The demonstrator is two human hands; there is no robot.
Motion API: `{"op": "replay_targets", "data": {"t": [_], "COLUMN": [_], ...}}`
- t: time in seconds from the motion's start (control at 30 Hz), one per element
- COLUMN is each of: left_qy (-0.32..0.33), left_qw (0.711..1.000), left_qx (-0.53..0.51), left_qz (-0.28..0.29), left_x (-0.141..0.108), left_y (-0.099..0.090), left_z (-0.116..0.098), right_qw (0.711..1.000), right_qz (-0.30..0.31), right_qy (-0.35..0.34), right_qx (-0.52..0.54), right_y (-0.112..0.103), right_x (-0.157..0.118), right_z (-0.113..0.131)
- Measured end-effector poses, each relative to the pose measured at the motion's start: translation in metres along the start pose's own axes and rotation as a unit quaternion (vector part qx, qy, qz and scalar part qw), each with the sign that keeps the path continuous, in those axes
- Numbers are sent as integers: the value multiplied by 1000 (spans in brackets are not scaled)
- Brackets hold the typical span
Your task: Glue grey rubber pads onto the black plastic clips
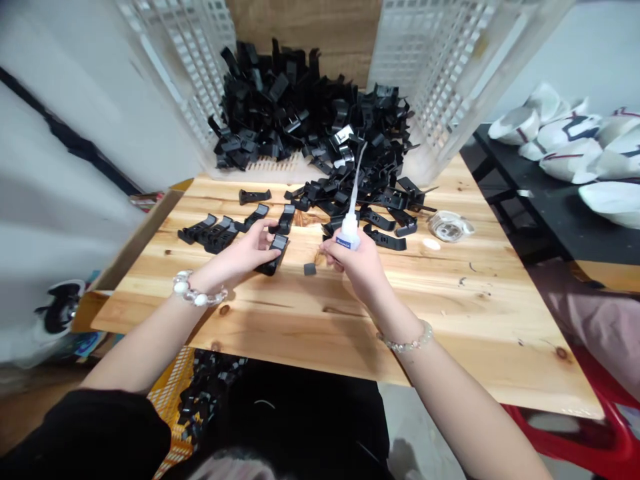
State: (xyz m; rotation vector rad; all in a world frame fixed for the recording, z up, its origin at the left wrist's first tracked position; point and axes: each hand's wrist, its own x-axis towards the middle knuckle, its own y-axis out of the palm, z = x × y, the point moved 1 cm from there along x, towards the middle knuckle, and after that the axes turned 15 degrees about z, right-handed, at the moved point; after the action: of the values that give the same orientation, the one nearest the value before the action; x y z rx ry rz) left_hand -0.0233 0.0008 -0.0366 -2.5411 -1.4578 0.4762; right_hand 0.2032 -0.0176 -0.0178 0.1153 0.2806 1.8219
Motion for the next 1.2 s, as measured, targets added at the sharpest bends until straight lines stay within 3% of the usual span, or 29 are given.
{"op": "replay_targets", "data": {"t": [0.17, 0.3, 0.43, 0.5, 0.57, 0.73, 0.93, 1.07, 1.2], "left_qy": [-81, -98, -103, -123, -124, -114, -132, -154, -172], "left_qw": [989, 968, 902, 873, 862, 851, 840, 824, 822], "left_qx": [124, 227, 383, 438, 469, 493, 499, 504, 501], "left_qz": [30, -33, -173, -175, -145, -144, -169, -206, -207], "left_x": [-18, -39, -59, -63, -65, -81, -156, -208, -224], "left_y": [-32, -41, -67, -78, -82, -77, -73, -60, -44], "left_z": [-3, -7, -1, 7, 16, 33, 52, 64, 60], "right_qw": [999, 999, 999, 1000, 1000, 999, 999, 998, 997], "right_qz": [-4, 3, 14, 18, 18, 11, 22, 21, 18], "right_qy": [-3, -4, -10, -7, -3, -2, -9, -4, -9], "right_qx": [44, 44, 32, 24, 21, 42, 46, 53, 70], "right_y": [-4, -5, -5, -4, -3, -2, -4, -4, -2], "right_x": [3, 2, 0, 0, 0, 0, -2, -2, -1], "right_z": [-1, 1, 1, 2, 3, 5, 2, -1, -6]}}
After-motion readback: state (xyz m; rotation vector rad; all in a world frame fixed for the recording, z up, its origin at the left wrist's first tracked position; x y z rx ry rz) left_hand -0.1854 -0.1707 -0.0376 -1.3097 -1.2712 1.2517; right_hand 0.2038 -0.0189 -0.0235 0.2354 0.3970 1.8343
